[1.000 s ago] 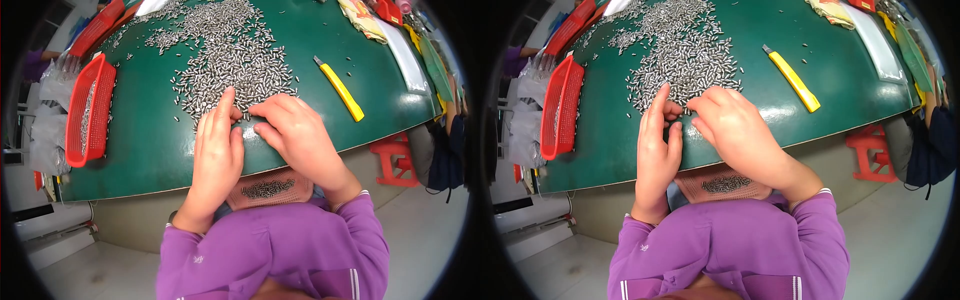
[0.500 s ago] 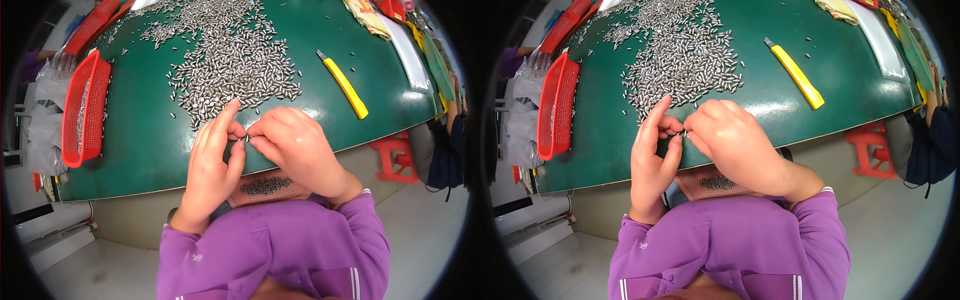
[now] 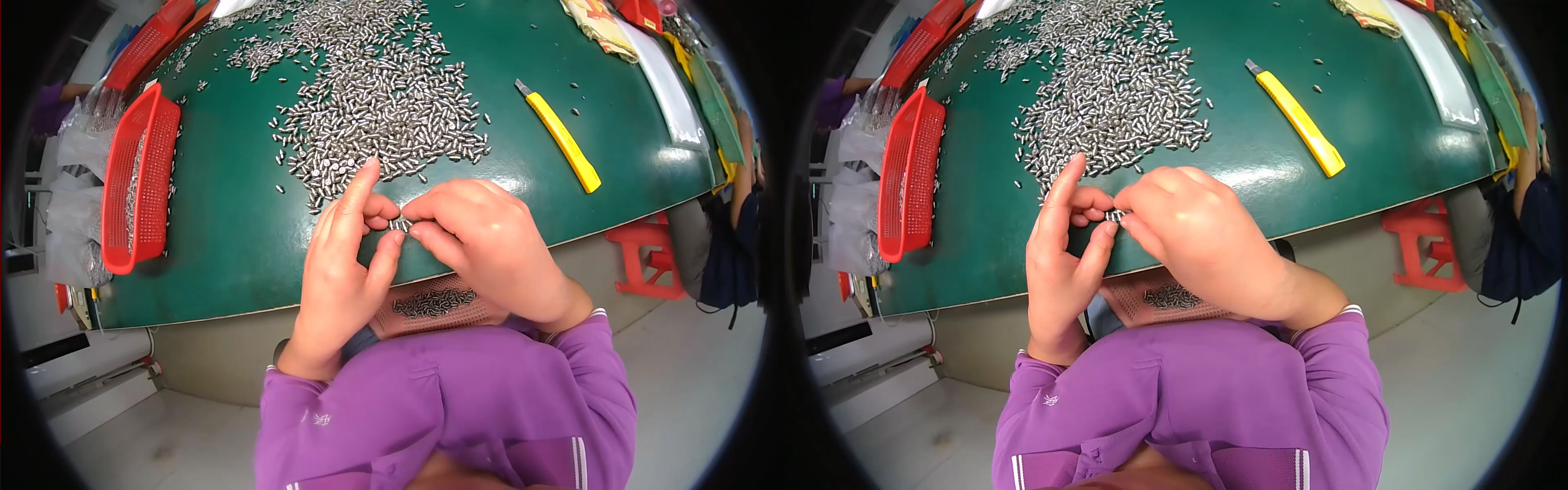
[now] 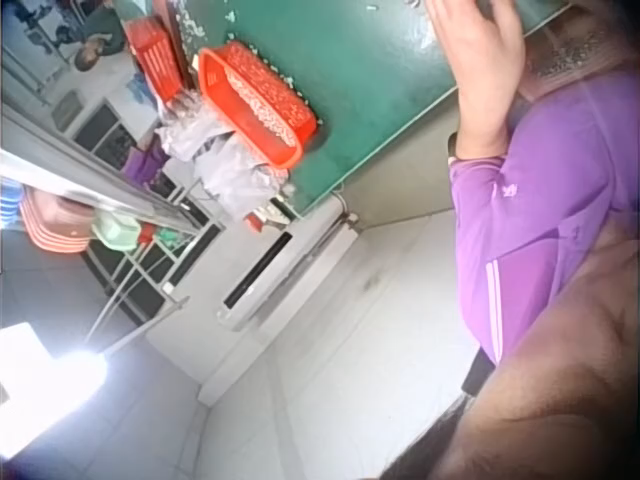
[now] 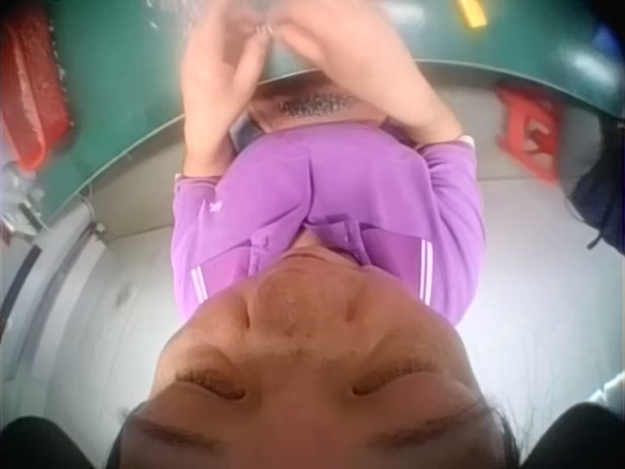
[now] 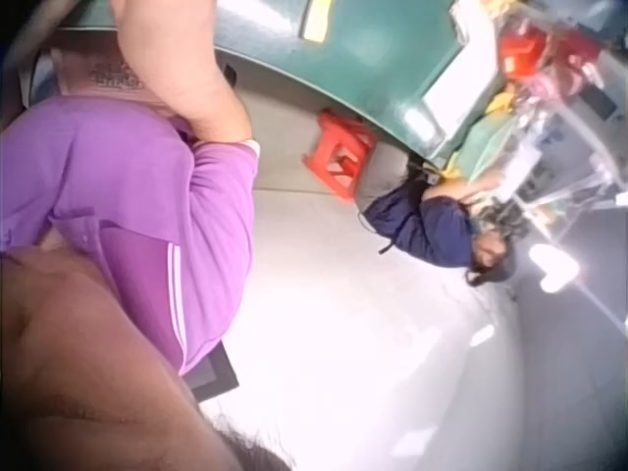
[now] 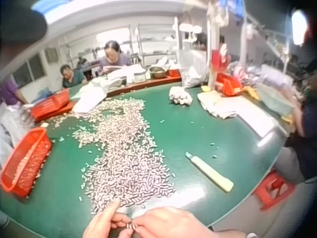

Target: Sorting small metal components on a workbench.

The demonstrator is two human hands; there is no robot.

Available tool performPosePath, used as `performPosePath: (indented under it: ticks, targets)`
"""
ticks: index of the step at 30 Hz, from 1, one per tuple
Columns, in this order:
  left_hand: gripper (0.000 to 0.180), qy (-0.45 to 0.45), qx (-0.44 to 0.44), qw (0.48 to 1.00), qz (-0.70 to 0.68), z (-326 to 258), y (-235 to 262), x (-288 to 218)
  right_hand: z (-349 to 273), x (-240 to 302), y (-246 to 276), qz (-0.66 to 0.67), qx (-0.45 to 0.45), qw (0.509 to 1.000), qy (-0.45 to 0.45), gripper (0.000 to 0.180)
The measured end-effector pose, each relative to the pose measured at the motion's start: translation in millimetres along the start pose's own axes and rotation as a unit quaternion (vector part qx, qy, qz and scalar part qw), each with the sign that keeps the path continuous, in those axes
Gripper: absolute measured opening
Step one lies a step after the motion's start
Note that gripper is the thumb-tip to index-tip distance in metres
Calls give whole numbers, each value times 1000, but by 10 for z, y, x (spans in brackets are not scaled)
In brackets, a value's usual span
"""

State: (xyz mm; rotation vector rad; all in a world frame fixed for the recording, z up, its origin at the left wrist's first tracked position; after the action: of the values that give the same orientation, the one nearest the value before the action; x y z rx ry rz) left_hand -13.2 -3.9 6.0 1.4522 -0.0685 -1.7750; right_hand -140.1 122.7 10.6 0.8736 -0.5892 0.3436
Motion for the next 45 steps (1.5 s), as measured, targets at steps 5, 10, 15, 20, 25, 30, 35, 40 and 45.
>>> performPosePath:
  ticks: [5, 10, 15, 20, 25, 30, 35, 40, 45]
  targets:
    - [69, -8, -8, 1000, 12, 3, -4, -8, 14, 23, -2, -15, -1, 1000, -2, 16]
    - [62, -9, 1, 1000, 7, 3, 7, 15, 39, 25, -6, -17, 28, 999, -16, 15]
    - [59, -5, 16, 1000, -11, -15, 14, 49, 21, 23, -17, 1, 13, 1000, -3, 18]
    - [61, -15, 20, 1000, -10, -6, 26, 34, 3, 27, -1, 5, 18, 1000, 2, 18]
    - [64, 4, 25, 1000, -12, -5, 22, 31, -2, 14, 0, 17, 19, 1000, 1, 19]
    - [67, 3, 35, 999, -9, -3, 30, 35, -1, 22, 3, 13, 22, 1000, -9, 19]
    - [69, -6, 33, 999, 3, -1, 44, 5, -5, 9, 14, 16, 29, 999, -8, 20]
    - [68, -7, 18, 1000, -2, -16, 21, 28, 20, 63, -5, -2, 39, 999, -6, 21]
    - [68, -24, -3, 999, 23, -2, 9, 15, 15, 60, -89, -37, 23, 999, 10, 19]
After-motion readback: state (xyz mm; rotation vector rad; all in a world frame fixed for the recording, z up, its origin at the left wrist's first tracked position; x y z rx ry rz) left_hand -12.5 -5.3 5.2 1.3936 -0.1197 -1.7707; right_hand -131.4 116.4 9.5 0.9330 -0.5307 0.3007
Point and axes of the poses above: each hand's wrist, its own z-axis towards the middle knuckle, its own y-axis out of the back of the hand, x = y × z, the point moved 2 cm from there along z, towards the middle knuckle, and after that the axes turned 2 degrees about -z, right-handed, at the moved point
